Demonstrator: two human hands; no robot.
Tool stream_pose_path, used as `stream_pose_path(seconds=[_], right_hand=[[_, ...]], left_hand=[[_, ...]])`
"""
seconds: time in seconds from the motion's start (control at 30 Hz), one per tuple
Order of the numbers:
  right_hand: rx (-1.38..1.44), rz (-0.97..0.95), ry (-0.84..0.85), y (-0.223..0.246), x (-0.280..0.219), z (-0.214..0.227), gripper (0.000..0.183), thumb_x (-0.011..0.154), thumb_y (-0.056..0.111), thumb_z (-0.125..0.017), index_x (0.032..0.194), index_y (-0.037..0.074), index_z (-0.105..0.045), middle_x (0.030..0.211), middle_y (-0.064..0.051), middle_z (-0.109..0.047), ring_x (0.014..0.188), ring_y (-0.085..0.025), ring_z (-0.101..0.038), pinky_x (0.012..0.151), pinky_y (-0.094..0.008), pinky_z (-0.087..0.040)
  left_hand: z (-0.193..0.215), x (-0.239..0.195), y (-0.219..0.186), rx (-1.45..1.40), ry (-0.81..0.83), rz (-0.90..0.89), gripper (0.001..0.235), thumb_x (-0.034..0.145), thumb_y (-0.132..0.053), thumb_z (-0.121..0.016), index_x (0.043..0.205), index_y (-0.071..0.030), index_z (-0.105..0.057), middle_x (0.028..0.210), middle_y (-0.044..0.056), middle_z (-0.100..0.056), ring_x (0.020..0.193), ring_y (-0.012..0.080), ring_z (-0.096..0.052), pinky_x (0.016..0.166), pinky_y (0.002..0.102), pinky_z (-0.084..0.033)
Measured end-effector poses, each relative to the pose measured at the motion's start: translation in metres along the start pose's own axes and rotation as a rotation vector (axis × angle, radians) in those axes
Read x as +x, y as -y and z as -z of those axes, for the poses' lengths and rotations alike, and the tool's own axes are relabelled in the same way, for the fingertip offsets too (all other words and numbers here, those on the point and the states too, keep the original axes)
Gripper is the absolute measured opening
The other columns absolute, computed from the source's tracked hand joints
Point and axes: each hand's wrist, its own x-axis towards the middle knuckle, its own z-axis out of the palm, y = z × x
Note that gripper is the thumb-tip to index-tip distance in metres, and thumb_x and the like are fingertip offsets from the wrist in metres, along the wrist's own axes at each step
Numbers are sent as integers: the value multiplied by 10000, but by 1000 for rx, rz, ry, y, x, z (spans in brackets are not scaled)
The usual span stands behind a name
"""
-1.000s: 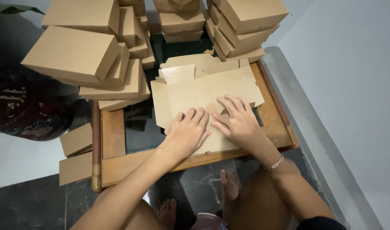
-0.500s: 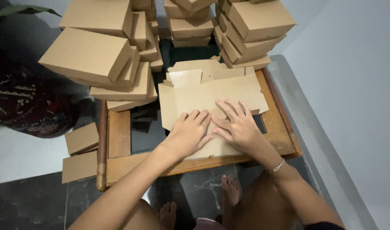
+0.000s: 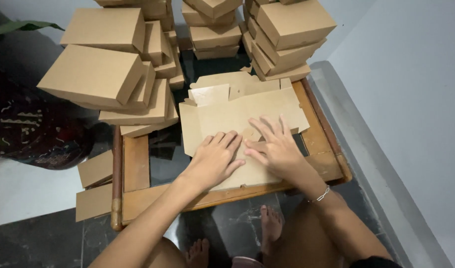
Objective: Assembling a cardboard box by folding and tucking flaps along pre-scored lines.
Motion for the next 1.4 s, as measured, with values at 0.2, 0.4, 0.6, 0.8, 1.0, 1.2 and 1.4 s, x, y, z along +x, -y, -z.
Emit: stream_pose_path(seconds=[0.2,0.4,0.6,0.8,1.0,1.2,1.4], right_hand=[[11,60,19,5,9,0,327,979,560,-522,1161,391,-735,1567,20,-380,1495,-320,-288,1200,-689,-158],[-3,13,-2,-2,9,-3,323,971,589,-530,1076,404,-773,1558,18,-403,1491,-327,-310,1198,-697,-140],[24,-65,31,-9,6,13,366,986,576,-522,952,352,-809,1505,12,-467,1474,-325,-339,1195,-713,-139],[1,26,19,1,12,3,352,967,574,-552,1013,330,-802,1534,-5,-443,1483,-337,-322,1188,-717,-135],[6,16,90,-1,24,-15,386,984,620,-462,1112,413,-763,1591,45,-358,1523,-304,-246,1221,-706,-78],[2,-41,80,-1,15,5,370,971,605,-505,1051,383,-790,1550,16,-411,1501,-325,-300,1204,-715,-160],[32,-47,97,-2,10,14,423,987,612,-473,994,348,-803,1547,10,-409,1495,-330,-300,1201,-715,-154]], left_hand=[[1,1,1,-17,6,8,650,991,-458,-546,1476,-29,-489,1445,117,-521,1268,244,-506,1037,404,-411],[8,1,0,-18,28,13,632,1007,-444,-517,1484,-31,-478,1465,118,-504,1290,248,-489,1044,405,-403],[9,-1,1,-56,35,12,633,1008,-421,-533,1498,-26,-463,1471,135,-504,1304,257,-489,1056,413,-407],[10,-2,2,-71,57,15,633,1000,-415,-552,1496,-30,-467,1481,136,-509,1323,251,-487,1066,402,-407],[17,-3,1,-118,92,36,654,998,-411,-561,1499,-5,-454,1511,160,-486,1362,270,-471,1101,415,-392],[28,-5,-3,-161,152,67,666,994,-376,-569,1521,4,-419,1556,174,-447,1419,283,-438,1144,423,-368],[34,-10,-1,-183,166,99,675,978,-373,-602,1508,8,-432,1558,184,-438,1450,304,-411,1149,442,-382]])
